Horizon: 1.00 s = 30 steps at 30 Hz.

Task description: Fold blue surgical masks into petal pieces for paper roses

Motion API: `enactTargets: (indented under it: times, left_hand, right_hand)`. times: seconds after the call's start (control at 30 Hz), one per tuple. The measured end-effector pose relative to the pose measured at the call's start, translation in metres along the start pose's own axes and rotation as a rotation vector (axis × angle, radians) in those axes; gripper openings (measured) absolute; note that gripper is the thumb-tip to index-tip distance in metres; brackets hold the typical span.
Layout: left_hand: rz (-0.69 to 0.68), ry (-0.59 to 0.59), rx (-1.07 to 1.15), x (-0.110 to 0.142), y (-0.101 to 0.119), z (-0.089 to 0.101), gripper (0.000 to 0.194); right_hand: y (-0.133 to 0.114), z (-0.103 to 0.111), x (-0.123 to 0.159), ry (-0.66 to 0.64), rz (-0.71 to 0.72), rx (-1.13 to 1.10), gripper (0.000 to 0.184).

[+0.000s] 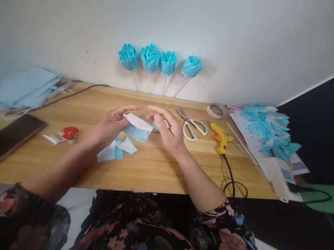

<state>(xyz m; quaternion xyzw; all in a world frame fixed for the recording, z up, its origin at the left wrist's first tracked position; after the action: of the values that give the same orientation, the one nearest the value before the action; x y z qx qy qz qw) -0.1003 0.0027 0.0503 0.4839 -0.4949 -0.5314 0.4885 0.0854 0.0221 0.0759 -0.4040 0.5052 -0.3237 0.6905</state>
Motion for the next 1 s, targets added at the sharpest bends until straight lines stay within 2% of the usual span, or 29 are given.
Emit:
enactTargets:
  times: [0.07, 0.17, 0.4, 0.57, 0.73, 0.87, 1.0]
  left_hand:
    - [-0.055, 0.004, -0.038, 0.001, 0.004, -0.001, 0.037]
    - [-0.121, 0.024, -0.075, 0.002, 0.009, -0.001, 0.039]
    - [-0.156, 0.054, -0.091, 0.003, 0.011, -0.001, 0.042]
    - [-0.135, 0.035, -0.112, 0.004, 0.014, -0.001, 0.043]
    - [-0.120, -0.024, 0.050, 0.005, 0.013, -0.002, 0.045]
    - [-0.093, -0.008, 0.136, 0.004, 0.009, -0.001, 0.041]
    - [-0.080, 0.035, 0.071, 0.004, 0.010, 0.001, 0.044]
  right_hand:
    - [0.008, 0.001, -0.004, 0.012, -0.033, 0.005, 0.034]
    - [0.019, 0.000, -0.008, -0.038, -0.120, -0.018, 0.035]
    - [0.027, -0.008, -0.007, -0.164, -0.245, -0.070, 0.029]
    - [0.026, -0.007, -0.007, -0.131, -0.211, -0.012, 0.022]
    - [0.016, -0.004, -0.008, -0.087, -0.113, 0.090, 0.016]
    - [0.012, -0.004, -0.008, -0.069, -0.075, 0.160, 0.013]
    - [0.011, -0.004, -0.008, -0.067, -0.064, 0.175, 0.012]
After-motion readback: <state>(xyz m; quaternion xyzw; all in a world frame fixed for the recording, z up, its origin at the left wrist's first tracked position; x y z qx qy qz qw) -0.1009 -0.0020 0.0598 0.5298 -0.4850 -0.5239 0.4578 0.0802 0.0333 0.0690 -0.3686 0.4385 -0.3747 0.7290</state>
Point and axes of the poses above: each hand's wrist, its own x-axis away from the middle knuckle, its own z-axis out of the back of the hand, y = z × x, the point moved 5 cm from there along -x, towards the middle knuckle, and after that the axes turned 7 degrees about -x, right-handed, at the moved point
